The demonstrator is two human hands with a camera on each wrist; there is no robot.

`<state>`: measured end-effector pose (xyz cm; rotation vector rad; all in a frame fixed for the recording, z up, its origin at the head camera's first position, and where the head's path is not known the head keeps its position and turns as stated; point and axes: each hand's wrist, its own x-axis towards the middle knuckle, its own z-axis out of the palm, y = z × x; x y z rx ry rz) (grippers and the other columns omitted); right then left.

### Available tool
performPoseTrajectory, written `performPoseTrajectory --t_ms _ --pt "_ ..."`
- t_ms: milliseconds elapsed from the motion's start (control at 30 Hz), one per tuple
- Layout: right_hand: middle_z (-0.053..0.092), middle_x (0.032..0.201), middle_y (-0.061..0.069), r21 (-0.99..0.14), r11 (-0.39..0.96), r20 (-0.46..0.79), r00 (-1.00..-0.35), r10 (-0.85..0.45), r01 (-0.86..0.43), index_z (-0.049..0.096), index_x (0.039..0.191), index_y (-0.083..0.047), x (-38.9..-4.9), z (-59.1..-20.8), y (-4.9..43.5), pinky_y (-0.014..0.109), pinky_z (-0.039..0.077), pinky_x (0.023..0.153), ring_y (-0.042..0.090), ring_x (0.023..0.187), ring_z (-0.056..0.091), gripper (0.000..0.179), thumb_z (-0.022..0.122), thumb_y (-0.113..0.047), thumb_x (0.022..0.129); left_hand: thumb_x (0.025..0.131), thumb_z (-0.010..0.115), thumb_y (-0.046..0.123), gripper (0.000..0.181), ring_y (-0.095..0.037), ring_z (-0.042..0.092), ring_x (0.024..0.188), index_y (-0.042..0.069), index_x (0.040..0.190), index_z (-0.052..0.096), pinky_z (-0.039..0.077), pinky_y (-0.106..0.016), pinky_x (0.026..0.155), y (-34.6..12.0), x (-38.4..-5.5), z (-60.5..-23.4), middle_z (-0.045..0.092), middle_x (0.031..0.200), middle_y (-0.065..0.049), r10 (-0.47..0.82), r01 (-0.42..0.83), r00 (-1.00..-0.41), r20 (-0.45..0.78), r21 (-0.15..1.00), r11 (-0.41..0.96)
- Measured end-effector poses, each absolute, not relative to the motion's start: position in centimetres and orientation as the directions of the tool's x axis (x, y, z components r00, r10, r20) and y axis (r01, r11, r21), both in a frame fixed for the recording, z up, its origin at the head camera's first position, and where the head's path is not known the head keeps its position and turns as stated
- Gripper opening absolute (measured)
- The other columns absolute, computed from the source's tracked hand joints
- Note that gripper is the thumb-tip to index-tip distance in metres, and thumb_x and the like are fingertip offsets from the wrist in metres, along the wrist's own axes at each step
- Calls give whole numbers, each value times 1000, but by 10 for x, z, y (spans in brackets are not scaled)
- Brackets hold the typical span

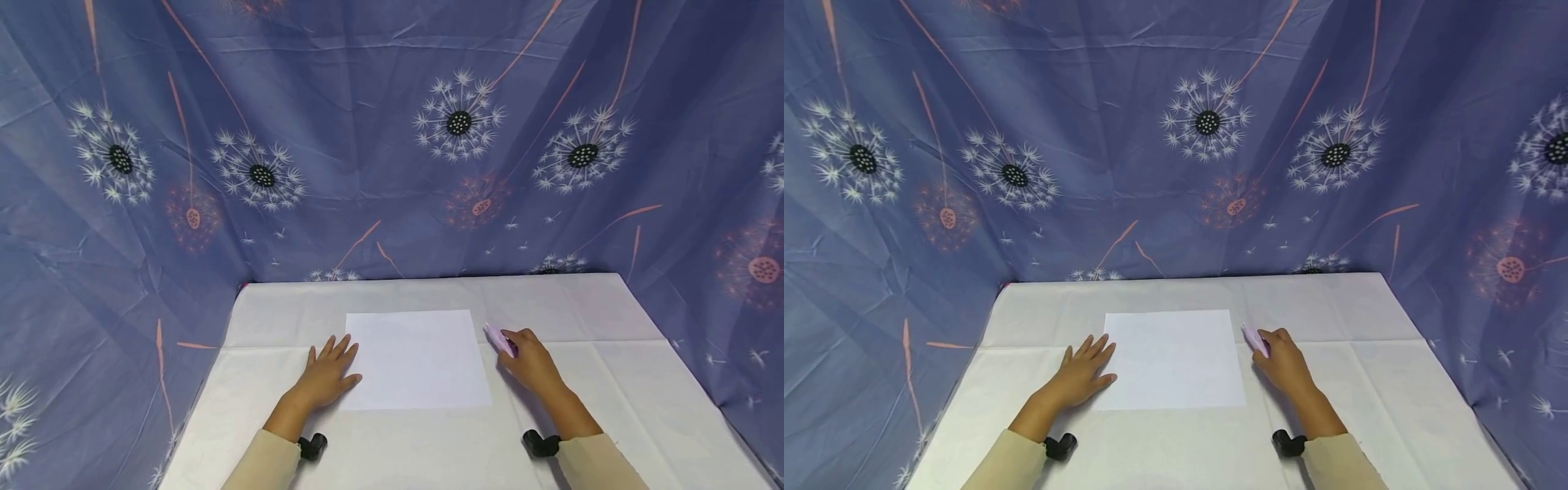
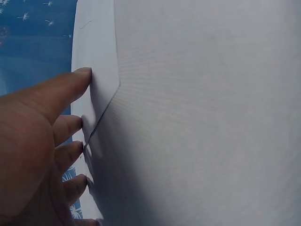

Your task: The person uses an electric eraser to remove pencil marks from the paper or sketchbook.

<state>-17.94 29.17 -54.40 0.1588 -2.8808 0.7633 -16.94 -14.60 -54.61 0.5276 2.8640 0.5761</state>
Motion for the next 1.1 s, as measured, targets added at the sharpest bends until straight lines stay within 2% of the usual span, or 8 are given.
performPoseTrajectory --t_ms 167,333,467,700,933,1033,1100 --pt "59 110 17 -550 815 162 -980 -113 -184 63 131 -1 -178 -543 291 36 48 76 21 88 58 48 71 -8 84 99 61 45 66 -42 19 156 15 155 43 7 -77 118 -147 -174 -552 28 168 -9 366 310 -927 -85 377 873" --pt "66 116 16 -586 786 121 -981 -155 -196 63 128 -3 -175 -542 288 37 49 79 22 93 59 44 71 -5 85 99 60 46 67 -41 16 157 16 156 41 5 -77 118 -148 -176 -555 26 169 -8 362 297 -928 -94 400 867" --pt "71 113 12 -602 768 131 -976 -175 -219 63 127 -4 -173 -543 285 37 51 81 20 93 61 42 70 -5 86 99 60 46 68 -41 13 157 17 157 39 2 -76 118 -150 -176 -558 24 169 -8 363 291 -927 -95 428 856" --pt "72 111 8 -615 747 148 -968 -205 -252 68 127 -7 -168 -546 284 30 51 79 14 92 61 37 73 -17 92 99 60 45 68 -40 12 158 17 157 38 1 -76 118 -152 -175 -558 23 170 -8 366 287 -925 -106 440 851" --pt "70 119 10 -664 711 50 -962 -268 -232 69 127 -12 -162 -541 284 22 51 72 9 88 58 39 76 -16 89 100 59 45 67 -40 12 158 17 157 38 2 -76 118 -150 -177 -555 23 170 -7 371 289 -921 -120 430 856" --pt "68 120 10 -676 700 15 -954 -300 -231 68 127 -14 -160 -538 284 21 51 68 7 84 56 37 75 -18 91 100 59 45 67 -40 12 158 17 157 38 2 -76 118 -149 -178 -554 23 170 -7 372 289 -921 -118 432 854" --pt "68 122 7 -668 707 5 -951 -308 -232 69 126 -17 -159 -536 283 22 51 71 7 88 57 33 73 -22 94 100 59 45 67 -40 12 158 17 157 38 2 -76 118 -149 -178 -553 23 170 -7 372 289 -921 -118 435 853"
